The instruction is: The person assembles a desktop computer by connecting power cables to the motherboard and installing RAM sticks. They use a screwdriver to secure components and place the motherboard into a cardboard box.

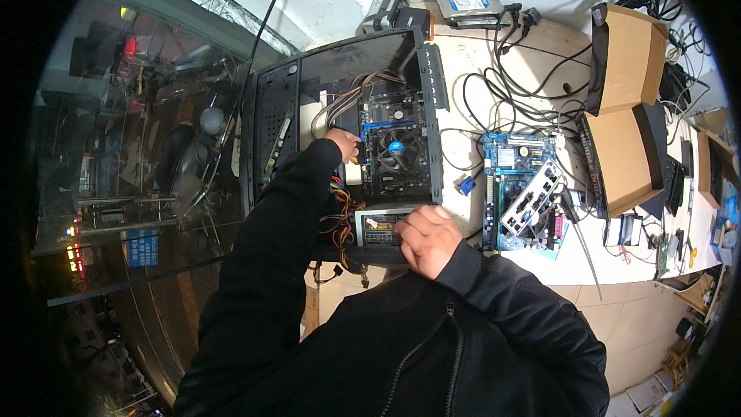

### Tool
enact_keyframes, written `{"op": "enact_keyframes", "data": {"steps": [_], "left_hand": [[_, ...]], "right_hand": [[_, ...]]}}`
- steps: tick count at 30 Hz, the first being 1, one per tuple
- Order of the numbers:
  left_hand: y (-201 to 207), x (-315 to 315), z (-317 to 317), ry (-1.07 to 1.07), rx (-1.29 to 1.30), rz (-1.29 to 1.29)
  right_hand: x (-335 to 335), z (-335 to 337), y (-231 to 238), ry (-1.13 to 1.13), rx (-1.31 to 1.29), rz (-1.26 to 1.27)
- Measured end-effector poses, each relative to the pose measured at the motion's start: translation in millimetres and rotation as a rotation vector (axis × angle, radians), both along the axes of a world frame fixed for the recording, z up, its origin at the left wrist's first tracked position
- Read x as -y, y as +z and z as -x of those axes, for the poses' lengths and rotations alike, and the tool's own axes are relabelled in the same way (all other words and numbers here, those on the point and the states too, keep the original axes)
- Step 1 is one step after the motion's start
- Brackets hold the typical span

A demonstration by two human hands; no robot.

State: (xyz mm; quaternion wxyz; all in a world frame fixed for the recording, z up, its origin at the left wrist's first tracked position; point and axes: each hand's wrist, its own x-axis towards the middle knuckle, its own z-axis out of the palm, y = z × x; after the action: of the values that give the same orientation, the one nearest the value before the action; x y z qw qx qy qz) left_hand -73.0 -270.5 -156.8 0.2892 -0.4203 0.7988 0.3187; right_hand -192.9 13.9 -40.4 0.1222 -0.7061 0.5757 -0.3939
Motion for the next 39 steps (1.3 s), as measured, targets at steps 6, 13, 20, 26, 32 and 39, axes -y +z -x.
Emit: {"op": "enact_keyframes", "data": {"steps": [6,13,20,26,32,39], "left_hand": [[2.5,-4.0,1.3,0.095,-0.03,-0.019],[-13.2,15.2,-6.3,-0.791,0.003,0.248],[-12.8,0.7,-2.8,0.057,-0.078,0.023],[4.7,-12.0,0.2,0.271,-0.151,0.026],[14.1,-18.2,2.2,0.237,-0.237,0.092],[16.7,-19.2,4.0,0.304,-0.206,0.055]], "right_hand": [[-2.3,0.6,-1.3,0.002,0.009,-0.029],[-1.6,1.1,0.0,0.013,0.008,-0.016],[-1.5,2.0,-2.0,0.016,-0.009,-0.011],[-1.2,1.4,1.2,0.013,0.02,-0.011],[-1.2,1.0,-0.3,0.011,0.007,-0.017],[-1.1,1.8,0.3,0.019,0.005,-0.017]]}}
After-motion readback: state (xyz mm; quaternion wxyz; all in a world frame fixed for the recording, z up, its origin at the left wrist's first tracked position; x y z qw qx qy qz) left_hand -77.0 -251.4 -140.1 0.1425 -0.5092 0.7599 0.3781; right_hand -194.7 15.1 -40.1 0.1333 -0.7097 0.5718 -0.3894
